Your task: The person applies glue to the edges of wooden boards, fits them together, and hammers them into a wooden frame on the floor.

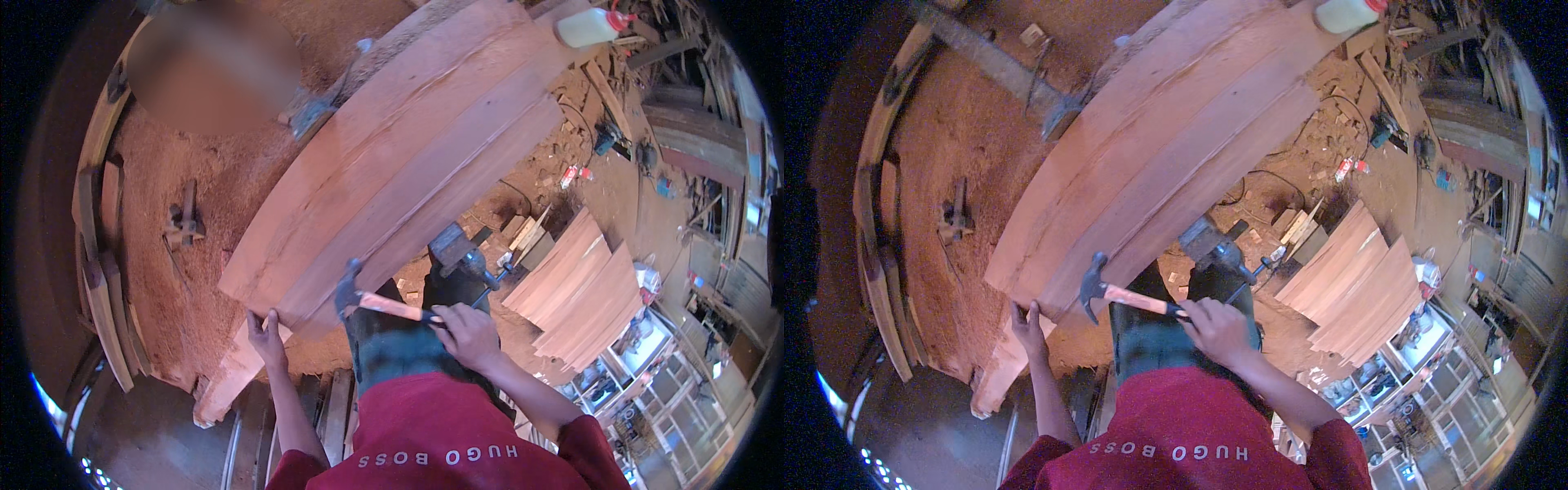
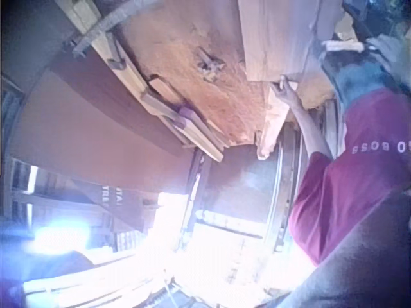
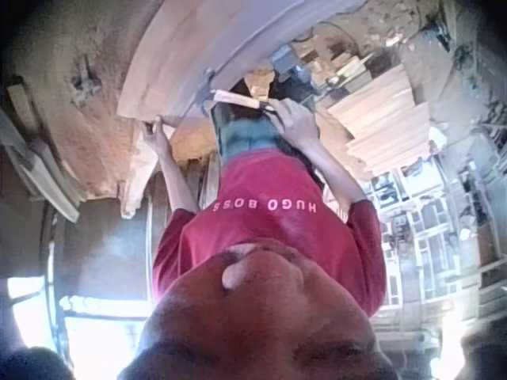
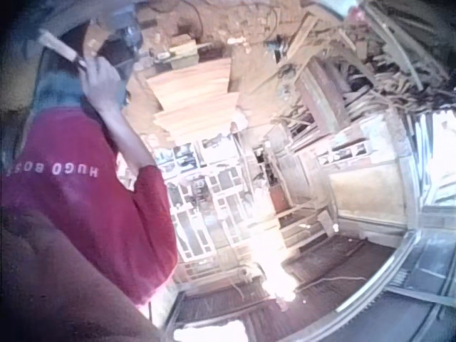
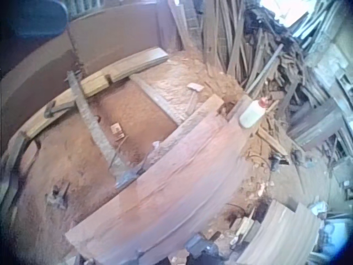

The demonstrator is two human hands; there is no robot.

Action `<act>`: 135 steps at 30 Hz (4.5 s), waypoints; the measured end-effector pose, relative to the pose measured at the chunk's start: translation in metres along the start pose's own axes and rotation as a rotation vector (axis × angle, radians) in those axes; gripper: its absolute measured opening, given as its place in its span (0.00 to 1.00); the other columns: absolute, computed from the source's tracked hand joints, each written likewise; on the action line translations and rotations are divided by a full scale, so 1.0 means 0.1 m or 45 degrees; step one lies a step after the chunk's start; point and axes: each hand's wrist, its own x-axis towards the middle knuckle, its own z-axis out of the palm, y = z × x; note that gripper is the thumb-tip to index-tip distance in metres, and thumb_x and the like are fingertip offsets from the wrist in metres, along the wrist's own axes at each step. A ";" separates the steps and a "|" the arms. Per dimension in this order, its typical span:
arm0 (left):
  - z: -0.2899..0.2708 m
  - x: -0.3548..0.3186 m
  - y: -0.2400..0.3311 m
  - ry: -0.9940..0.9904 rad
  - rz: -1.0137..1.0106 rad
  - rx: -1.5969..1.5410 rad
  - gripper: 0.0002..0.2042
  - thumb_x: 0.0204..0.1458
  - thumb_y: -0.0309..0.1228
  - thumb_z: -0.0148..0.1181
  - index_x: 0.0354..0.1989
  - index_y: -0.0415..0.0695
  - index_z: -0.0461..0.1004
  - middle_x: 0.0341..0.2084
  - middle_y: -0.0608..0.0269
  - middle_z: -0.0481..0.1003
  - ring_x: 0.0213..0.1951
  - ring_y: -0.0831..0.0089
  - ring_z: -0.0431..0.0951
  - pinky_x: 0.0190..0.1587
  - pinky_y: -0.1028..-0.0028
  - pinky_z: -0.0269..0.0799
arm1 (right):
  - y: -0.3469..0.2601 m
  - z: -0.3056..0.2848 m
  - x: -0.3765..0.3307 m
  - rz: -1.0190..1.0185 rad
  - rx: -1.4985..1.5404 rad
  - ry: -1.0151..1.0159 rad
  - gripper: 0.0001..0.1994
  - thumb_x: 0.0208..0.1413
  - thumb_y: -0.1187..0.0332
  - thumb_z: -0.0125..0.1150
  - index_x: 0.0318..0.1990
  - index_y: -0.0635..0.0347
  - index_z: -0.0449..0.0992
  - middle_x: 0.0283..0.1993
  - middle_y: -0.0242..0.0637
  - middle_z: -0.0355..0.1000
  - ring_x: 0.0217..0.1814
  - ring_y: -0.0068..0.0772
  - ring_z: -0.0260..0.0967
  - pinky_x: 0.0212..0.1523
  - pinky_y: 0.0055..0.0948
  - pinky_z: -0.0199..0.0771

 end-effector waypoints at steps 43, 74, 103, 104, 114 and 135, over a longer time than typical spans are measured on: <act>0.01 -0.07 -0.17 0.299 -0.632 -0.151 0.34 0.57 0.33 0.60 0.71 0.55 0.50 0.68 0.66 0.56 0.63 0.69 0.63 0.61 0.60 0.61 | 2.66 -1.76 1.61 0.341 0.356 0.618 0.15 0.61 0.64 0.57 0.50 0.67 0.72 0.37 0.52 0.75 0.37 0.53 0.75 0.36 0.43 0.74; 0.21 -0.08 -0.03 0.322 -0.457 -0.282 0.29 0.59 0.33 0.56 0.69 0.51 0.57 0.60 0.72 0.67 0.56 0.77 0.68 0.52 0.74 0.65 | 3.86 -2.68 4.09 0.418 3.425 0.506 0.33 0.44 0.48 0.56 0.54 0.65 0.70 0.55 0.54 0.67 0.56 0.58 0.63 0.50 0.51 0.76; -0.15 0.52 -1.18 1.097 0.103 0.761 0.22 0.64 0.45 0.42 0.59 0.45 0.65 0.60 0.53 0.64 0.63 0.57 0.60 0.65 0.57 0.49 | -0.34 1.05 1.13 -0.341 0.573 0.147 0.31 0.54 0.50 0.61 0.62 0.57 0.65 0.63 0.38 0.64 0.67 0.42 0.57 0.69 0.47 0.52; -0.15 0.51 -1.16 1.084 0.098 0.763 0.22 0.64 0.45 0.42 0.59 0.45 0.65 0.60 0.53 0.64 0.64 0.57 0.60 0.65 0.56 0.48 | -0.44 1.05 1.18 -0.464 0.283 0.132 0.31 0.55 0.48 0.59 0.62 0.56 0.65 0.63 0.38 0.64 0.67 0.42 0.57 0.70 0.47 0.50; -0.20 0.53 -1.18 1.030 0.116 0.718 0.24 0.63 0.47 0.41 0.62 0.45 0.62 0.63 0.51 0.60 0.66 0.56 0.56 0.67 0.55 0.44 | -0.72 1.16 1.22 -0.790 -0.411 0.068 0.31 0.58 0.46 0.52 0.65 0.52 0.65 0.66 0.38 0.63 0.69 0.44 0.56 0.70 0.46 0.51; -0.19 0.54 -1.16 1.016 0.105 0.732 0.24 0.63 0.46 0.41 0.62 0.44 0.62 0.63 0.51 0.60 0.67 0.55 0.55 0.68 0.55 0.43 | -0.72 1.18 1.21 -0.607 -0.037 -0.065 0.30 0.53 0.46 0.60 0.59 0.54 0.70 0.60 0.37 0.69 0.63 0.44 0.62 0.65 0.44 0.56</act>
